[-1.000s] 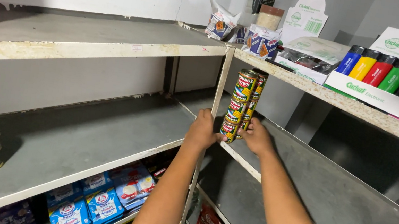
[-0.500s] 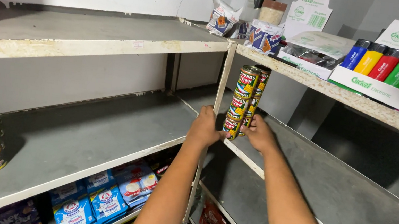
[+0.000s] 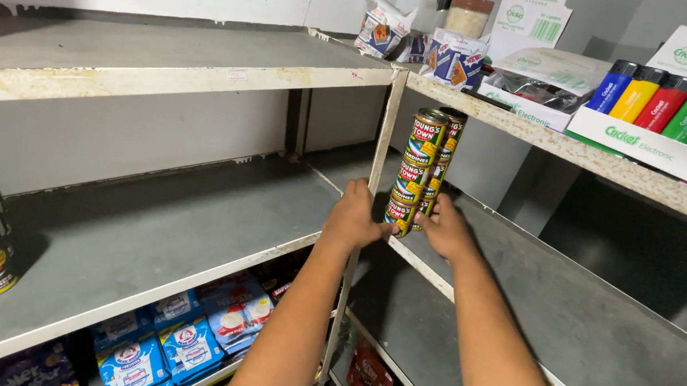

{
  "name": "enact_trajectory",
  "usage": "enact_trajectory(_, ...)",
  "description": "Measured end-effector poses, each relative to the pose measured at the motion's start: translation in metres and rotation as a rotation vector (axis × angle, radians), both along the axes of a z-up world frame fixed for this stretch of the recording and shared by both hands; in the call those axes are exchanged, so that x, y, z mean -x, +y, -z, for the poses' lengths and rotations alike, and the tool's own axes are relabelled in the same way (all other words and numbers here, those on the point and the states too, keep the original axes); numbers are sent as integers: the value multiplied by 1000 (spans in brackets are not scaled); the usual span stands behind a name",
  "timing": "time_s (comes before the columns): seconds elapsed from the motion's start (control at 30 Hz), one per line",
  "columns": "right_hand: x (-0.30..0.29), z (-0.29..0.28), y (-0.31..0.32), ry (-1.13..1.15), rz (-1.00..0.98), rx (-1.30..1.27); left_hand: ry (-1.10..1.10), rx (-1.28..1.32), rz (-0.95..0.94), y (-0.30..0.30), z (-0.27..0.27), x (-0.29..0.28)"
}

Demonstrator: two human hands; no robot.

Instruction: Organizing and stacking canned goods on shelves.

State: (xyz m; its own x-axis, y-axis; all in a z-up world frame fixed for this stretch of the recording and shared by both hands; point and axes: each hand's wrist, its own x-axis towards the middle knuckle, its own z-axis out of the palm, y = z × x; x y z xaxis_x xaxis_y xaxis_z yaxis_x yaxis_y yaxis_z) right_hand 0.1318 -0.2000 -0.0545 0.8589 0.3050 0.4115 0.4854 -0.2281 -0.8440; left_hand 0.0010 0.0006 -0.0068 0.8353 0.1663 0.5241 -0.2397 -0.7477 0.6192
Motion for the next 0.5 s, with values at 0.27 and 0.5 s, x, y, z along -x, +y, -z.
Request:
enact_trajectory(0.27, -14, 8, -4, -19, 15, 33, 6, -8, 7, -1, -2, 3)
enact_trajectory(0.5, 18, -18, -16, -258, 487, 278, -139, -23, -24, -9, 8, 14)
